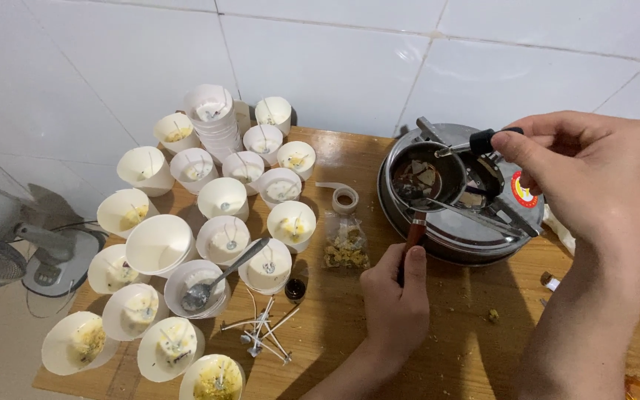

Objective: Melting wax flakes in a small pot on a portable stove and adding fragrance or dye using a dropper.

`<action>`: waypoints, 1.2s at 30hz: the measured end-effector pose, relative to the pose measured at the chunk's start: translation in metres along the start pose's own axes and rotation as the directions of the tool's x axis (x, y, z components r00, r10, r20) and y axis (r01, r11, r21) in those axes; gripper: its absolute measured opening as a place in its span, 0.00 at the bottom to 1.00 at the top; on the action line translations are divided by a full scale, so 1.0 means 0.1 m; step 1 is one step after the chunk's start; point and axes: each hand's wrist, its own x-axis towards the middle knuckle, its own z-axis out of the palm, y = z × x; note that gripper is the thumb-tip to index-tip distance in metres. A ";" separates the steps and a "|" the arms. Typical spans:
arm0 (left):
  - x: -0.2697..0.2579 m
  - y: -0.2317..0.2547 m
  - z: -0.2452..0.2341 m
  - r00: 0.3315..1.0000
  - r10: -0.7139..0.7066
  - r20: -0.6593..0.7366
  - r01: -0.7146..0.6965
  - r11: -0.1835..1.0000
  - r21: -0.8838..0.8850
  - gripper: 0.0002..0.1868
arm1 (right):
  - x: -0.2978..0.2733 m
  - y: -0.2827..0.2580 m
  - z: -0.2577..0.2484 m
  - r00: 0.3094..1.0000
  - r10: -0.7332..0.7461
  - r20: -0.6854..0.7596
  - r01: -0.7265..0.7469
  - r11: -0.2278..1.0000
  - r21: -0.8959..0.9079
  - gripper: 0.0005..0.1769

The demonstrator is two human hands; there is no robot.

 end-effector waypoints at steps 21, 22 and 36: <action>-0.01 0.02 0.00 1.000 0.005 -0.001 -0.005 1.000 -0.001 0.20 | 0.01 0.02 0.02 1.000 0.003 0.010 -0.003 1.000 -0.012 0.03; 0.00 0.01 0.01 1.000 0.005 -0.006 -0.005 1.000 -0.002 0.19 | 0.01 0.02 0.02 1.000 -0.002 0.015 0.002 1.000 0.001 0.03; 0.05 0.07 0.00 0.997 0.044 -0.065 -0.041 0.998 0.053 0.24 | -0.75 -0.51 0.57 0.863 -0.215 0.458 0.262 0.964 -0.042 0.09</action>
